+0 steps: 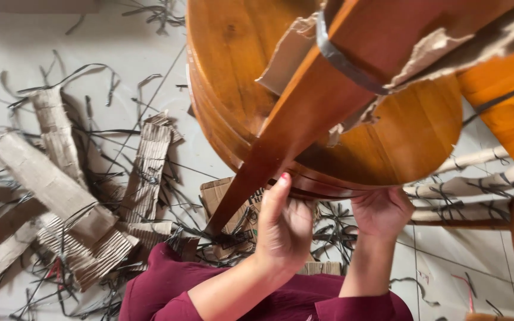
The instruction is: Wrapping a wooden chair leg with corrugated cardboard and securing it with twisted wire for protection.
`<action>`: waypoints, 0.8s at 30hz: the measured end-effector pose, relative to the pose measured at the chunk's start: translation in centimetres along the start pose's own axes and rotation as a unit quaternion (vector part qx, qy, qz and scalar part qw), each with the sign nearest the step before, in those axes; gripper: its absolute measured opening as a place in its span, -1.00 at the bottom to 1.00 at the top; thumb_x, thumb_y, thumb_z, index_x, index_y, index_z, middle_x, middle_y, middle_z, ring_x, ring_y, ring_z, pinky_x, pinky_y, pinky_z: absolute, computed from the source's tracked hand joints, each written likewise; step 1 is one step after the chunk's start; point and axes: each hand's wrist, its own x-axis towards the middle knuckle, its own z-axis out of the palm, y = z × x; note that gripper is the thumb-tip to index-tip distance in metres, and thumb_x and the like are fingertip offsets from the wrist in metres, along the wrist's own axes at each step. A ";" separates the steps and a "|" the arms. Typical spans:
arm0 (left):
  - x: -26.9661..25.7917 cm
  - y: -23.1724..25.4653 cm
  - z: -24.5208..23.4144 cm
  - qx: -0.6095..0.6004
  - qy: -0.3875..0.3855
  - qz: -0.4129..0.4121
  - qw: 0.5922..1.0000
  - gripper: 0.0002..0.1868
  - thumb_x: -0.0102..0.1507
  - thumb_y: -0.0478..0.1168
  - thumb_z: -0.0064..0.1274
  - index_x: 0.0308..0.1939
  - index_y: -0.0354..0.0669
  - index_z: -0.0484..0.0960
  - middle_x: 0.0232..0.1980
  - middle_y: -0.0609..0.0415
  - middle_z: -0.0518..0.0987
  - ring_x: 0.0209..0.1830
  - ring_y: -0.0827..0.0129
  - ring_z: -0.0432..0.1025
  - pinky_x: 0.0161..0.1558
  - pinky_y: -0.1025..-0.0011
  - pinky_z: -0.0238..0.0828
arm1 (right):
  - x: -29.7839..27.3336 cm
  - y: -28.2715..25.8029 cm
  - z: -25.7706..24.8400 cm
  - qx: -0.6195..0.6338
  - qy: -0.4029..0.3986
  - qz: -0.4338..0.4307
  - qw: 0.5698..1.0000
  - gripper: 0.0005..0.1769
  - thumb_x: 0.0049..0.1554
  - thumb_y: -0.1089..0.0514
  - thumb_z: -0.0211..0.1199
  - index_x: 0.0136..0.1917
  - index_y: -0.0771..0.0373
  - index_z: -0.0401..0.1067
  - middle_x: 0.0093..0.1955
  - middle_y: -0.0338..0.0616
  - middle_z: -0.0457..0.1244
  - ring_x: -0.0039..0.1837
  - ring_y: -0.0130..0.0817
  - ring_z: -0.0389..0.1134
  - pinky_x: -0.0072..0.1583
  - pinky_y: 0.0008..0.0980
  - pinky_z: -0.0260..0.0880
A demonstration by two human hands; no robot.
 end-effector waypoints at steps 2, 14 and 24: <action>0.3 -0.4 0.0 -0.022 0.011 -0.024 0.999 -0.48 0.29 -0.20 0.05 0.28 -0.40 0.41 0.23 -0.09 0.52 0.22 0.27 0.40 0.38 0.29 0.20 | 0.3 -0.3 -0.5 -0.008 0.010 -0.011 1.000 -0.55 0.32 0.28 -0.06 0.41 0.52 0.29 0.28 0.15 0.35 0.21 -0.18 0.47 0.26 -0.30 0.49; 0.2 -2.1 -1.9 0.057 0.040 -0.018 0.997 -0.44 0.22 -0.38 -0.08 0.33 -0.30 0.37 0.11 -0.04 0.53 0.04 0.32 0.37 0.16 0.40 0.21 | 0.7 -0.2 -1.3 -0.011 0.082 -0.018 0.996 -0.63 0.30 0.27 -0.02 0.29 0.53 0.35 0.13 0.10 0.40 0.03 -0.26 0.50 0.07 -0.45 0.52; 0.3 13.4 1.3 0.762 -0.316 -0.224 0.519 -0.49 0.21 -0.08 0.08 0.17 -0.32 0.56 0.10 -0.32 0.65 0.15 -0.27 0.52 0.18 -0.23 0.40 | -6.3 15.7 4.8 -0.361 0.156 0.005 0.919 -0.67 0.40 -0.09 -0.14 0.24 0.14 0.23 0.15 -0.09 0.31 0.26 -0.23 0.37 0.31 -0.06 0.39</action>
